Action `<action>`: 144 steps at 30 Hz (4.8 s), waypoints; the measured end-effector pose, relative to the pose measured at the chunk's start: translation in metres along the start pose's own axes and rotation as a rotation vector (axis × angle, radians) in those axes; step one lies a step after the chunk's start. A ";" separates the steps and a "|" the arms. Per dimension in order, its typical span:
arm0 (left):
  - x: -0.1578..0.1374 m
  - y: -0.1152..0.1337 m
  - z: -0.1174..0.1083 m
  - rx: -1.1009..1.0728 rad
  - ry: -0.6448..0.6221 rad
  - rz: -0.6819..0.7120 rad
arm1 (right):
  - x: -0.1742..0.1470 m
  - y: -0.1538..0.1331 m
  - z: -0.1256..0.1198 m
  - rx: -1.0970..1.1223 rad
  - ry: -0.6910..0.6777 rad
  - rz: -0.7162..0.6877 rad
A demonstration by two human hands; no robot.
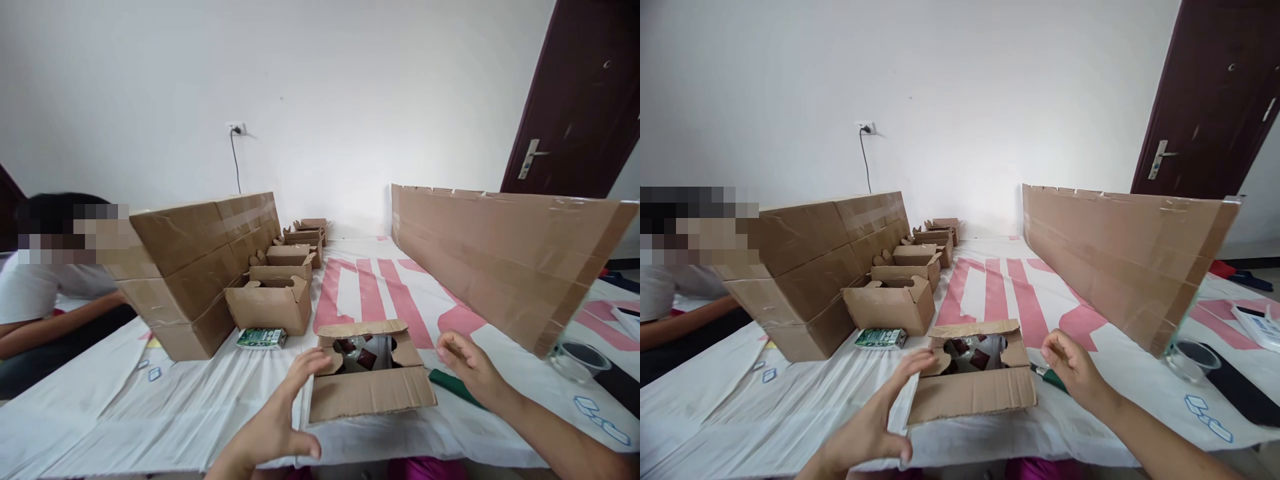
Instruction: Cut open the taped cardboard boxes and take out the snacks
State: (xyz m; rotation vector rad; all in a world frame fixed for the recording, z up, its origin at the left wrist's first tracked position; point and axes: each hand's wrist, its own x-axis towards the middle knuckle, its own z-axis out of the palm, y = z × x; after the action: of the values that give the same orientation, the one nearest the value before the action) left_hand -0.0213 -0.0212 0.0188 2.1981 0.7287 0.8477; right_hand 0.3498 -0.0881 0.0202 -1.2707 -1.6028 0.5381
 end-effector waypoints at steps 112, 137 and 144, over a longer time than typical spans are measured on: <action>0.057 0.010 0.022 0.202 0.286 -0.342 | 0.067 -0.048 0.048 -0.448 0.062 -0.302; 0.056 0.010 0.025 0.255 0.299 -0.337 | 0.036 -0.042 0.039 -0.900 -0.098 -1.066; 0.055 0.007 0.025 0.266 0.290 -0.341 | 0.045 -0.042 0.045 -0.918 -0.157 -0.961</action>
State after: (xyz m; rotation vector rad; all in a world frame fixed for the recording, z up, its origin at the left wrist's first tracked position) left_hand 0.0331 0.0024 0.0297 2.1043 1.3830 0.9417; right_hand 0.2915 -0.0518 0.0541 -0.8586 -2.4452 -0.7993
